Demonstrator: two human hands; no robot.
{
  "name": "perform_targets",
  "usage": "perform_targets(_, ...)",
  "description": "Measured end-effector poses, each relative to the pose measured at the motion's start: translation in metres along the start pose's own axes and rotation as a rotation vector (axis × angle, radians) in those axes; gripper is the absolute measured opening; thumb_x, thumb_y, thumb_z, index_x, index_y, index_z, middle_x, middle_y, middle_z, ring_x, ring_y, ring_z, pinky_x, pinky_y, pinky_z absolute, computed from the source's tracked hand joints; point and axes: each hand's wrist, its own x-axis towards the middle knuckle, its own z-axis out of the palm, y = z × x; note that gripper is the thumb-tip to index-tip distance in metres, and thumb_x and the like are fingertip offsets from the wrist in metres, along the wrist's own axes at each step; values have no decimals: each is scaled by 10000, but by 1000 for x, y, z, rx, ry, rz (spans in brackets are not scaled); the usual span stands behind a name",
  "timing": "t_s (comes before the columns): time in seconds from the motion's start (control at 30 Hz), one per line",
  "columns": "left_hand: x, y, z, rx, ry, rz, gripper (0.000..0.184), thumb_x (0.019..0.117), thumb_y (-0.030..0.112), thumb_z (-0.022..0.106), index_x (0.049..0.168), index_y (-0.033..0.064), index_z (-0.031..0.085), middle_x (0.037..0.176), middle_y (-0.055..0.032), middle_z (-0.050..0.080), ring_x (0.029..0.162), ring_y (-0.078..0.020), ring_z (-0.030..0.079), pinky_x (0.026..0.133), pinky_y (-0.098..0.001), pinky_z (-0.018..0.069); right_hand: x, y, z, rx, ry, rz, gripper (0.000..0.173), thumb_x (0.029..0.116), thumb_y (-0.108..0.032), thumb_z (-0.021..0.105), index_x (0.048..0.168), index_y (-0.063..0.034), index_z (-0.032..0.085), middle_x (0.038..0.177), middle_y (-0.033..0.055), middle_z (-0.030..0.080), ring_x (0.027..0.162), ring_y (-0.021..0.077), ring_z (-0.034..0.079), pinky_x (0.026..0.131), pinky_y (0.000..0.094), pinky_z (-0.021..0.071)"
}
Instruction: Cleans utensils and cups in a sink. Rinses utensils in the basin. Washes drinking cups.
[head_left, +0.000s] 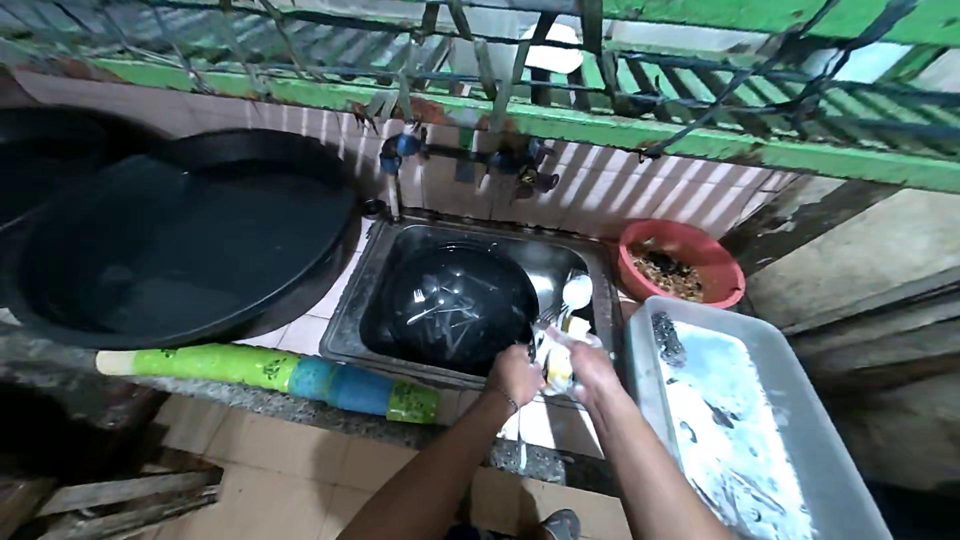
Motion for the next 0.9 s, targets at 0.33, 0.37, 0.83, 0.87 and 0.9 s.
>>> perform_targets(0.33,14,-14,-16,-559,165,-43,316,1055,257,606,1223,-10,610,1004,-147,667,884,-222,625,797,-418,526,7,24,4,-478,-286,106,479,1015,-372,653,1369,-61,567,1114,176,690,979,276,690,870,482,578)
perform_targets(0.37,15,-14,-18,-556,135,-53,311,1063,242,589,1231,-18,605,1019,-156,661,894,-226,621,807,-419,523,5,25,7,-466,-313,136,435,1022,-349,643,1342,-60,583,1080,158,694,942,249,692,843,449,583)
perform_targets(0.83,154,3,-125,159,277,-177,382,1063,267,544,1257,-47,642,1256,-276,652,1138,-396,660,979,-581,523,-22,42,-29,-380,-181,-15,436,987,-379,690,1240,-27,643,1061,119,702,939,185,688,857,388,581)
perform_targets(0.87,152,0,-125,121,268,-166,351,1067,263,530,1250,-11,652,1169,-229,689,1011,-338,698,890,-528,573,-19,42,-33,-344,-132,-27,445,979,-377,703,1244,-25,640,1069,124,704,947,192,693,858,394,587)
perform_targets(0.9,141,1,-119,43,222,-140,353,1080,263,517,1265,-10,643,1086,-207,681,897,-301,661,822,-493,550,-17,41,-36,-288,-79,-41,441,979,-357,706,1250,-16,639,1074,137,705,949,207,694,855,409,586)
